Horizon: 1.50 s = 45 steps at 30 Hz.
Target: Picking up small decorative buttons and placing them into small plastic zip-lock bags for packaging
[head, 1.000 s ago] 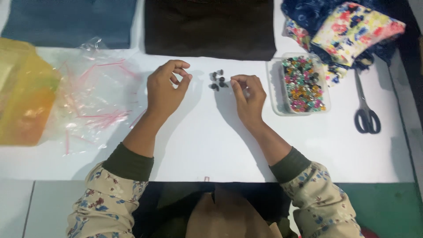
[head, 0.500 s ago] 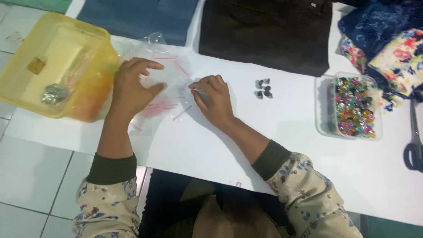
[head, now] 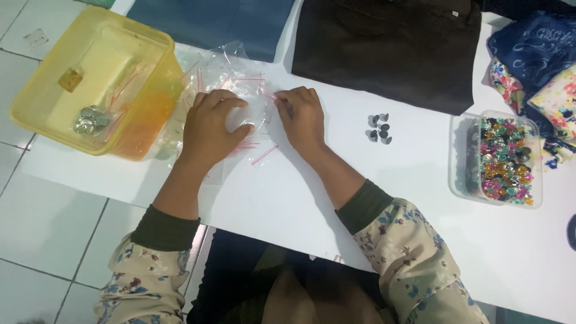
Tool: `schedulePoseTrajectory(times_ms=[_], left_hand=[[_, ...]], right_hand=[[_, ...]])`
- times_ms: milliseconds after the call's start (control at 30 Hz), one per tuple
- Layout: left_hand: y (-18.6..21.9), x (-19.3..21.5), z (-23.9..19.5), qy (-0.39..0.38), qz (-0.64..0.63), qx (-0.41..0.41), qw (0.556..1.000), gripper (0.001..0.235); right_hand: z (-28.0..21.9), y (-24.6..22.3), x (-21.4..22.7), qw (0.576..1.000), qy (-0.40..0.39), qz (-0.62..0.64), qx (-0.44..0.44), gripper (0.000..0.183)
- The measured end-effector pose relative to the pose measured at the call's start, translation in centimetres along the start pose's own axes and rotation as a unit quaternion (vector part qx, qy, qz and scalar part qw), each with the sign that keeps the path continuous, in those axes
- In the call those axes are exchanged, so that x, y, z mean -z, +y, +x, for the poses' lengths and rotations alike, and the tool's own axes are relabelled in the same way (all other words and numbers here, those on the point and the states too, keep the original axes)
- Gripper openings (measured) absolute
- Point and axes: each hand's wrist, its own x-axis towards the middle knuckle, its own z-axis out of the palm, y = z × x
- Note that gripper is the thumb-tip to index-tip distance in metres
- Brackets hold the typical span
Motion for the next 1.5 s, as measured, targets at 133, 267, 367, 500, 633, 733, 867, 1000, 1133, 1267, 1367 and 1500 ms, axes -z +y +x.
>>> schedulePoseTrajectory(times_ms=[133, 267, 367, 500, 633, 733, 867, 1000, 1133, 1267, 1367, 1500], left_hand=[[1.7, 0.3, 1.2, 0.023, -0.004, -0.007, 1.0, 0.043], [4.4, 0.6, 3.4, 0.072, -0.077, -0.096, 0.99, 0.053], [6.2, -0.9, 5.7, 0.059, -0.137, -0.138, 0.979, 0.049], [10.1, -3.0, 8.0, -0.008, -0.26, -0.115, 0.959, 0.014], [13.3, -7.0, 9.0, -0.029, -0.312, -0.099, 0.944, 0.009], [14.6, -9.6, 8.7, -0.038, -0.343, -0.1, 0.933, 0.01], [14.5, -10.9, 6.8, 0.0, -0.357, -0.123, 0.926, 0.014], [14.7, -10.4, 6.9, -0.002, -0.384, -0.114, 0.916, 0.009], [14.4, -10.6, 7.0, 0.0, -0.377, -0.112, 0.919, 0.004], [13.9, -10.8, 6.9, 0.023, -0.367, -0.092, 0.925, 0.004], [13.5, -11.2, 6.8, 0.04, -0.361, -0.098, 0.926, 0.012], [12.4, -12.8, 6.8, 0.067, -0.384, -0.105, 0.915, 0.021]], right_hand=[[-0.2, 0.0, 1.8, 0.998, 0.043, 0.054, 0.008, 0.011], [-1.0, -2.3, 4.9, 0.989, 0.078, 0.121, 0.039, 0.015], [-2.1, -2.1, 6.8, 0.983, 0.111, 0.137, 0.056, 0.027], [-3.1, 0.6, 9.6, 0.976, 0.159, 0.144, 0.039, 0.048], [-4.1, 2.7, 13.0, 0.971, 0.201, 0.13, 0.024, 0.051], [-5.1, 4.3, 14.9, 0.977, 0.182, 0.103, 0.034, 0.054], [-6.4, 5.5, 15.3, 0.98, 0.155, 0.124, 0.022, 0.054], [-6.4, 5.5, 15.0, 0.982, 0.14, 0.125, 0.025, 0.054], [-6.0, 4.7, 15.8, 0.986, 0.139, 0.084, 0.047, 0.053], [-5.6, 3.9, 16.3, 0.978, 0.17, 0.048, 0.108, 0.043], [-5.6, 3.7, 16.2, 0.974, 0.176, 0.03, 0.14, 0.033], [-5.5, 2.6, 16.5, 0.971, 0.173, 0.016, 0.163, 0.017]])
